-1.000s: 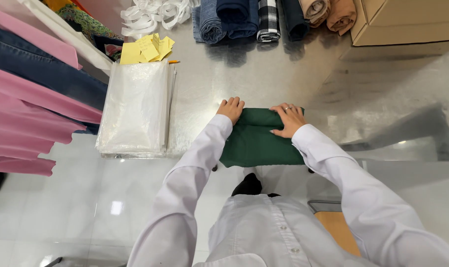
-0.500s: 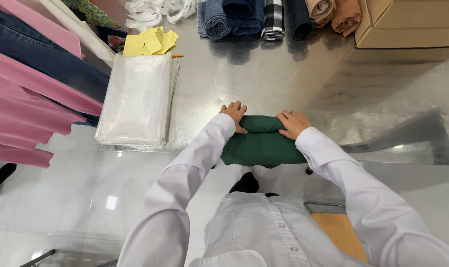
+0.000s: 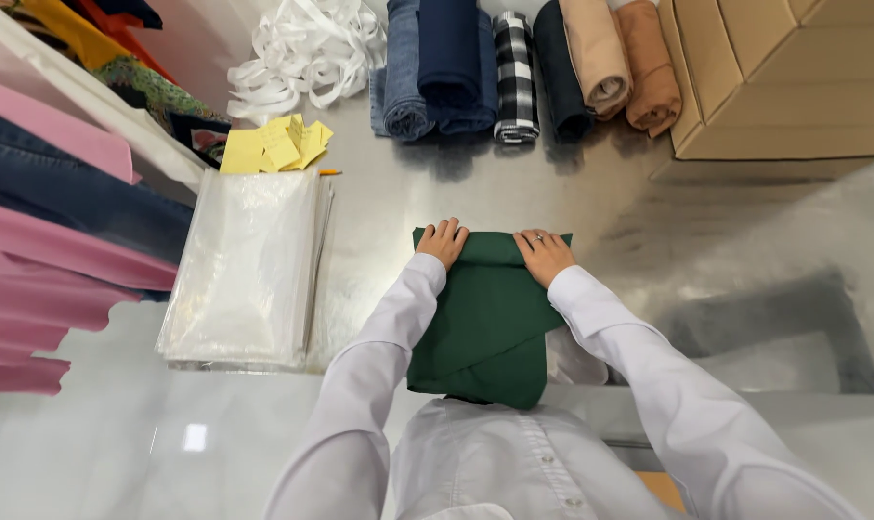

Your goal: The person takes a pair of dark blue shorts and a green shirt from a clothing rack, folds them neatly on a metal table, and places them in a stack. They then retrieve a clear plastic bag, open it, and place the folded shorts inside for packaging.

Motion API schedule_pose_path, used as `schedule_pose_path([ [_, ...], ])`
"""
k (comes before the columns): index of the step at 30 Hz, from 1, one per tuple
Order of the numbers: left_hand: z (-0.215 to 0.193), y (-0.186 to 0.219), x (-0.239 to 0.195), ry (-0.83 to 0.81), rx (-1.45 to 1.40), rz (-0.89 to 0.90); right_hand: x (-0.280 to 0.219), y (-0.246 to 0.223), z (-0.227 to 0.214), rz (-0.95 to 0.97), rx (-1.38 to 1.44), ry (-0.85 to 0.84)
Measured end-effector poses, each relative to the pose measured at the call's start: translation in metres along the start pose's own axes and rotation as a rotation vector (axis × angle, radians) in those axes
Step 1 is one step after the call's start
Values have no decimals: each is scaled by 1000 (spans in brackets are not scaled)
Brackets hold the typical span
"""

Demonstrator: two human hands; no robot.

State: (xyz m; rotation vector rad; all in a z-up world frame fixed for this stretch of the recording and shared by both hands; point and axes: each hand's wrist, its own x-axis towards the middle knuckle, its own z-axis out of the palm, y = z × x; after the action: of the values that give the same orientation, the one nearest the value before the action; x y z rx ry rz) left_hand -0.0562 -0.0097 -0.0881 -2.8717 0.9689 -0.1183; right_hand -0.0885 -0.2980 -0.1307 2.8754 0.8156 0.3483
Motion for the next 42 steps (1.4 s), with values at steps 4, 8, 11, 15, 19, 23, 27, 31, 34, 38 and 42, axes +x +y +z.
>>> schedule_pose_path([
  [4,25,-20,29,158,21,-69,45,17,-1,-14,-13,9],
  [8,36,-35,55,250,52,-128,81,31,-31,73,231,-209],
  [11,44,-41,72,322,54,-140,96,41,-57,137,515,-341],
  [15,44,-46,81,354,28,-139,109,61,-44,195,684,-341],
  [19,16,-57,72,-33,-256,-99,120,67,-23,179,517,-381],
  [23,-15,-62,69,-144,-619,-124,99,49,-14,104,317,-150],
  [27,12,-67,103,-343,-465,-129,80,28,-5,9,83,122],
  [31,11,-47,96,-309,-343,-39,61,18,-52,92,329,19],
  [34,9,-21,66,-104,-168,7,51,11,-93,195,581,-103],
  [38,8,14,8,263,-109,13,47,3,-104,112,490,-332],
  [42,-28,38,-47,246,-268,-9,40,-17,-103,37,438,-368],
])
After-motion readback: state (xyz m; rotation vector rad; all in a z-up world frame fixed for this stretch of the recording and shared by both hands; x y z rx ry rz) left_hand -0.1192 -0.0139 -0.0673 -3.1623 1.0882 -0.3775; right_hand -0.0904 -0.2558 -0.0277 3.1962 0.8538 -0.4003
